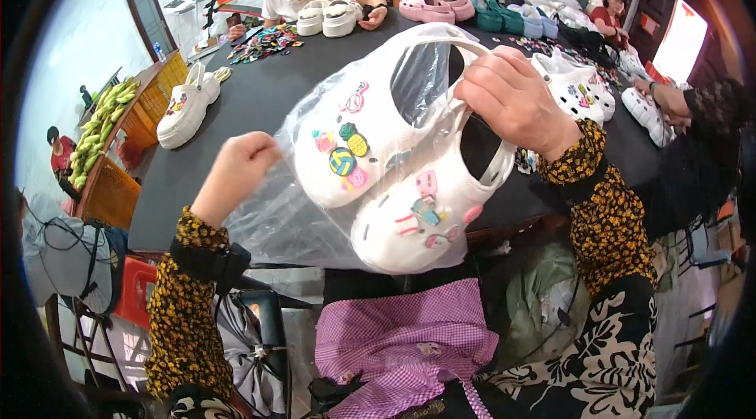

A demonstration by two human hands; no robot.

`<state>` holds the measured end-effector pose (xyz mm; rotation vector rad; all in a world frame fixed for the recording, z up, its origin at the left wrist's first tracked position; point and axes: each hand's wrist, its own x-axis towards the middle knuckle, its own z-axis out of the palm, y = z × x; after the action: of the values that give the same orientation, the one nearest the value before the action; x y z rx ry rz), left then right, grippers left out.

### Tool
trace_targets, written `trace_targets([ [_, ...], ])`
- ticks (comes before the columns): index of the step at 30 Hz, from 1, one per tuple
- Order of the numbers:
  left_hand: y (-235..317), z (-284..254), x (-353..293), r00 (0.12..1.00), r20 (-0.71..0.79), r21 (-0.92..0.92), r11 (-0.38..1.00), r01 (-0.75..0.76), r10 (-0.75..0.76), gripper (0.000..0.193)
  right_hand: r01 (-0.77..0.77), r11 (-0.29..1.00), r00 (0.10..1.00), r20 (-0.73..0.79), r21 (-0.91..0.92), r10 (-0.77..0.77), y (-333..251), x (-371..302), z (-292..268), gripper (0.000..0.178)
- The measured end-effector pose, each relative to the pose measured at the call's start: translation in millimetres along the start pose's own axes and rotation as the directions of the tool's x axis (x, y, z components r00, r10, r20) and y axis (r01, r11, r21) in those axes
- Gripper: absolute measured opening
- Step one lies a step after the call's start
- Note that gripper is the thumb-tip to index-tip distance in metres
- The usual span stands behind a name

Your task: The person is assembling decorative charms onto white rubber shoes at a large table in a workshop environment.

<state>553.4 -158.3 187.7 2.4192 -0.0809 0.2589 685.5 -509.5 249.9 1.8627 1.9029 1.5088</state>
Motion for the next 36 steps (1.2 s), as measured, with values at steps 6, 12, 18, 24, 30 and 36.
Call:
trace_targets([
  [6,-39,-45,1,0.876,-0.451,-0.067,0.985,0.157,-0.170,0.018,-0.099,0.994,0.993,0.061,-0.038,0.101,6,-36,12,0.019],
  [12,-129,-98,-50,0.812,-0.536,-0.023,0.965,0.261,-0.232,0.020,-0.260,0.955,0.964,0.027,-0.140,0.266,19,-61,16,0.013],
  [18,-102,-53,-31,0.853,-0.492,-0.086,0.985,0.152,-0.175,0.018,-0.393,0.908,0.914,0.051,-0.146,0.403,20,-55,9,0.013],
  [24,-39,-1,-15,0.835,-0.426,0.733,0.674,0.092,0.349,0.040,-0.465,0.883,0.871,0.144,-0.060,0.469,2,-25,25,0.015],
  [30,14,36,-48,0.972,-0.235,-0.089,0.996,-0.005,-0.016,0.039,-0.577,0.810,0.762,0.428,0.106,0.487,-24,16,9,0.017],
  [36,45,50,-68,0.976,-0.031,-0.589,0.793,0.157,-0.216,0.038,-0.612,0.733,0.770,0.435,0.296,0.467,-45,35,40,0.018],
])
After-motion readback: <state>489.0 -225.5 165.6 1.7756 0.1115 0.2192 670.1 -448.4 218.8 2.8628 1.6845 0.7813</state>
